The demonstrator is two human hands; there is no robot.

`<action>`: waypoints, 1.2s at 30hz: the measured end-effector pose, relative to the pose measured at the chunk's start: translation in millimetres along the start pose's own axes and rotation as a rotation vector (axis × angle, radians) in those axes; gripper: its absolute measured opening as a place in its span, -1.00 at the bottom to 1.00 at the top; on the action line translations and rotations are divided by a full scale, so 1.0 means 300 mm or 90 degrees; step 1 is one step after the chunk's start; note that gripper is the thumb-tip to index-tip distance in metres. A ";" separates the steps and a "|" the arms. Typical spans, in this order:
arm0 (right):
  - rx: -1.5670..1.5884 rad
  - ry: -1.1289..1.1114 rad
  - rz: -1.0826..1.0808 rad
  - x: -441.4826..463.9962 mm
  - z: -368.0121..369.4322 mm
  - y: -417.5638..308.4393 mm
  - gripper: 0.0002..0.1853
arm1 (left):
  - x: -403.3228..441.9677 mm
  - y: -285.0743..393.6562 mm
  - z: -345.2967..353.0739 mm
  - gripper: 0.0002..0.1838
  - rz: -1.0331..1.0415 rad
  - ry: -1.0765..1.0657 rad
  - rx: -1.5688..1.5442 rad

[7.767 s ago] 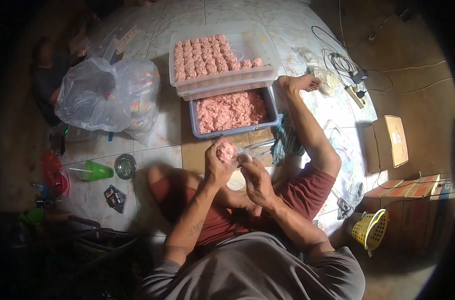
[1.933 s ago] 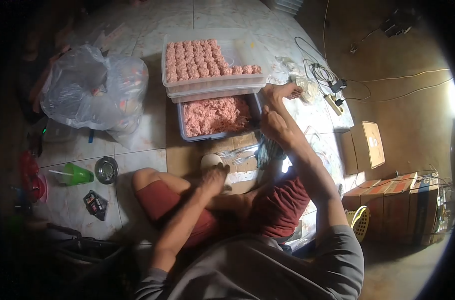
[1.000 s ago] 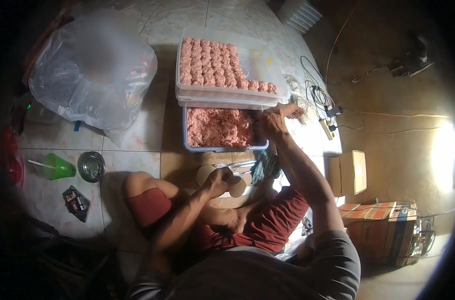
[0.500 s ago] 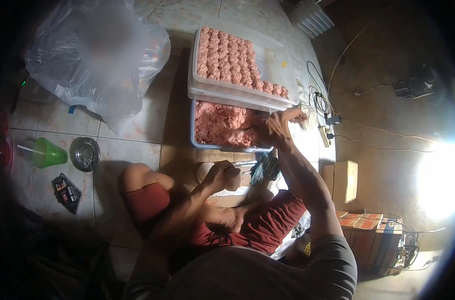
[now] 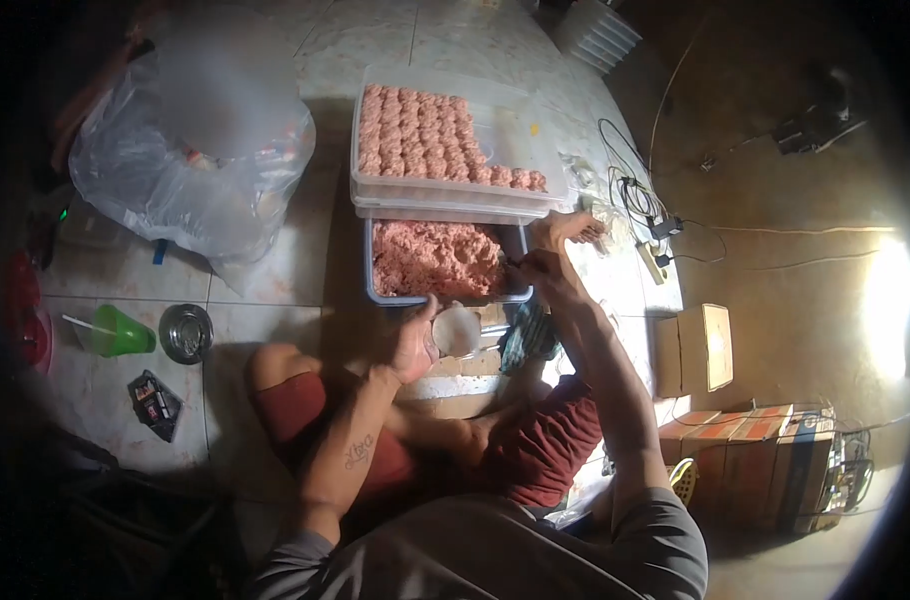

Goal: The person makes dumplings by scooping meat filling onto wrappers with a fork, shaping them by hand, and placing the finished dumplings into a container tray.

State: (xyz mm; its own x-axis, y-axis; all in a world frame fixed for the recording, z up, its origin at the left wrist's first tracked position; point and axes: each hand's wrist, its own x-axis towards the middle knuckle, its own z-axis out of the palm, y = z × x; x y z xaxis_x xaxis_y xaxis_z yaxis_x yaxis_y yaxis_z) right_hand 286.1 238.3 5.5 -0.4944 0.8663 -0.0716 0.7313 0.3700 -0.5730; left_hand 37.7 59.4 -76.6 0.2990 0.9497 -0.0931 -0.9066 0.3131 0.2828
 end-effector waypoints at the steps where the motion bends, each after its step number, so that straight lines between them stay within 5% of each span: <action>1: 0.072 0.046 0.021 -0.051 -0.015 -0.062 -0.71 | 0.006 0.002 0.022 -0.35 0.020 0.004 -0.027; 7: 0.130 0.120 -0.005 -0.171 0.000 -0.199 -0.73 | -0.036 0.010 0.101 -0.22 0.020 0.009 -0.063; 11: 0.233 0.065 0.113 -0.135 0.076 -0.127 -0.78 | -0.083 -0.001 0.088 -0.12 0.044 -0.047 -0.172; 14: 0.397 0.079 0.058 -0.128 0.097 -0.085 -0.78 | -0.115 -0.012 0.117 -0.08 0.053 -0.022 -0.229; 19: 0.373 0.077 0.021 -0.188 -0.014 -0.246 -0.79 | -0.051 0.020 0.107 -0.10 0.062 -0.001 -0.188; 22: 0.324 0.177 -0.021 -0.184 0.022 -0.220 -0.83 | -0.035 0.029 0.123 -0.14 0.059 -0.014 -0.197; 24: -0.103 0.218 -0.060 -0.142 0.120 -0.086 -0.84 | -0.047 0.020 0.145 -0.17 0.071 0.010 -0.175; 28: 0.157 0.172 -0.012 -0.171 0.114 -0.103 -0.84 | -0.086 -0.004 0.079 -0.16 0.076 -0.056 -0.187; 36: 0.320 0.121 -0.012 -0.235 0.017 -0.284 -0.78 | -0.050 0.017 0.098 -0.16 0.090 0.070 -0.140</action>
State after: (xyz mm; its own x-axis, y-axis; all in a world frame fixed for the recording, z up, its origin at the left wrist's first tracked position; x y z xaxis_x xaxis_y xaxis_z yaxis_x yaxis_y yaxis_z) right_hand 256.4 144.0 55.3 -0.3781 0.9235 0.0649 0.3848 0.2206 -0.8963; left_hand 37.4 46.9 -45.6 0.1413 0.9747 -0.1733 -0.9835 0.1581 0.0875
